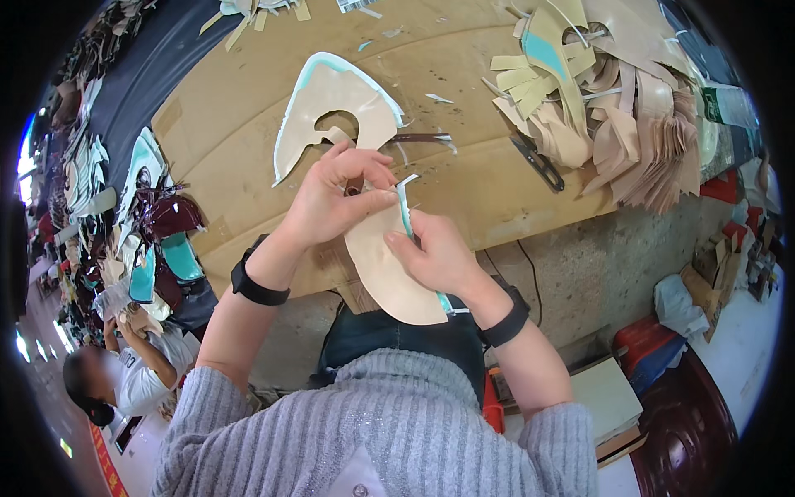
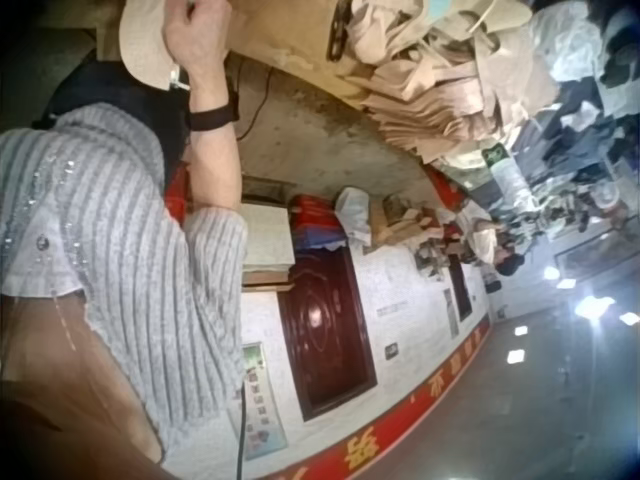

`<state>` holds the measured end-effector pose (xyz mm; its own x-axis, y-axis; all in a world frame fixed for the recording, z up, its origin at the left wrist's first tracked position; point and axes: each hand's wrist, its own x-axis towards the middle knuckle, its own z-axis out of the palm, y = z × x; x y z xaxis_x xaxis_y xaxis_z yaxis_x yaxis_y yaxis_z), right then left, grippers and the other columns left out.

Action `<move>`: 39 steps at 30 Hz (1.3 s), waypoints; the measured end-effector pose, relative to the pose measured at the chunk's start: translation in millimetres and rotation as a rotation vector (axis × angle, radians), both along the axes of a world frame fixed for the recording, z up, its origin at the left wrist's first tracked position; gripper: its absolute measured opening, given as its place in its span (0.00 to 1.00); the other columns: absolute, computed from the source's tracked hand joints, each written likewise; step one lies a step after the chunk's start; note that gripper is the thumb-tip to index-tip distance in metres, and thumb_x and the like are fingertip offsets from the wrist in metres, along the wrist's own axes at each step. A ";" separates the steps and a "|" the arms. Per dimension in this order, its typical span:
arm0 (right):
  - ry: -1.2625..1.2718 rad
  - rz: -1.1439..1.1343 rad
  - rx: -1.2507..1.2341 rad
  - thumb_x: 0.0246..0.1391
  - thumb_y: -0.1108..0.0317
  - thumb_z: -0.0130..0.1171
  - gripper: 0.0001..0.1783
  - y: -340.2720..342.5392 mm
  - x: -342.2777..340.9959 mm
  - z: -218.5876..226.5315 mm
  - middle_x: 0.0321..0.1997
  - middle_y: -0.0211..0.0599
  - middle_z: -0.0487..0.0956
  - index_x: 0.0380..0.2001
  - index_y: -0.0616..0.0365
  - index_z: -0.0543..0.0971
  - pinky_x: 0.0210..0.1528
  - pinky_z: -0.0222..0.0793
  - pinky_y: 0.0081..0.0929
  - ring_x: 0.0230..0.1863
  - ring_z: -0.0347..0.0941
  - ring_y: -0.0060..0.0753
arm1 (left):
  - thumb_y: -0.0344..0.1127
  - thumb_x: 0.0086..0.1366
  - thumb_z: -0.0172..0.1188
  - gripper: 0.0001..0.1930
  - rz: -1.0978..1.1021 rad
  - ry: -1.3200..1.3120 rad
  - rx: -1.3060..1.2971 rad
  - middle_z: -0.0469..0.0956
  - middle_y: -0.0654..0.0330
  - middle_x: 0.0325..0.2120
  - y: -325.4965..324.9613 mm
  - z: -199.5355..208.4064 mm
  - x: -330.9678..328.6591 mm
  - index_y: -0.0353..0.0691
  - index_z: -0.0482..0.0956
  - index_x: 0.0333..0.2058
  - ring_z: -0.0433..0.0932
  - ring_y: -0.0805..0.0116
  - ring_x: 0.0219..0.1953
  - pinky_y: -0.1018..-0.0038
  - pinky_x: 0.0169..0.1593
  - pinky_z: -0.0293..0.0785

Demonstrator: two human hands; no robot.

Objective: Gluing and assembling components of a shoe upper at a manufacturing station.

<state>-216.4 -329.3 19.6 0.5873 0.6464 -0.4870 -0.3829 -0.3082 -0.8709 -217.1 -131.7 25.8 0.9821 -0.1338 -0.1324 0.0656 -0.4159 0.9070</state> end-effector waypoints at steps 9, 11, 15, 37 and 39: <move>0.116 -0.054 0.089 0.59 0.66 0.53 0.10 1.9 -0.2 -5.7 0.27 0.26 0.77 0.37 0.63 0.77 0.29 0.67 0.20 0.27 0.69 0.13 | 0.30 0.61 0.59 0.11 0.204 0.265 -0.433 0.79 0.62 0.33 -10.6 5.7 3.0 0.36 0.73 0.41 0.73 0.81 0.38 0.83 0.35 0.68; 0.110 -0.201 0.114 0.59 0.65 0.53 0.11 5.0 -0.3 -5.9 0.26 0.22 0.75 0.36 0.62 0.77 0.27 0.64 0.17 0.25 0.66 0.10 | 0.31 0.63 0.56 0.12 0.254 0.310 -0.402 0.78 0.62 0.33 -8.4 9.7 2.5 0.35 0.71 0.45 0.74 0.80 0.36 0.82 0.36 0.69; 0.035 -0.289 0.104 0.60 0.66 0.53 0.11 1.0 -5.8 -11.6 0.24 0.21 0.74 0.36 0.63 0.77 0.25 0.61 0.15 0.23 0.64 0.10 | 0.33 0.62 0.57 0.12 0.481 0.010 -0.121 0.78 0.60 0.30 -9.3 17.2 -21.5 0.33 0.73 0.43 0.76 0.76 0.32 0.79 0.36 0.71; 0.077 -0.263 -0.068 0.57 0.64 0.56 0.14 14.4 -12.1 -2.4 0.17 0.23 0.72 0.24 0.64 0.77 0.21 0.60 0.20 0.20 0.65 0.13 | 0.46 0.69 0.50 0.22 0.364 0.640 -0.545 0.79 0.62 0.25 -5.6 0.9 -64.0 0.28 0.79 0.36 0.74 0.82 0.27 0.82 0.29 0.70; 0.074 -0.269 -0.100 0.57 0.64 0.56 0.14 14.6 -11.6 -3.9 0.16 0.23 0.71 0.24 0.64 0.77 0.20 0.59 0.20 0.19 0.64 0.13 | 0.50 0.69 0.49 0.25 0.416 0.793 -0.628 0.78 0.60 0.23 4.8 5.0 -61.6 0.27 0.79 0.33 0.74 0.80 0.23 0.81 0.27 0.70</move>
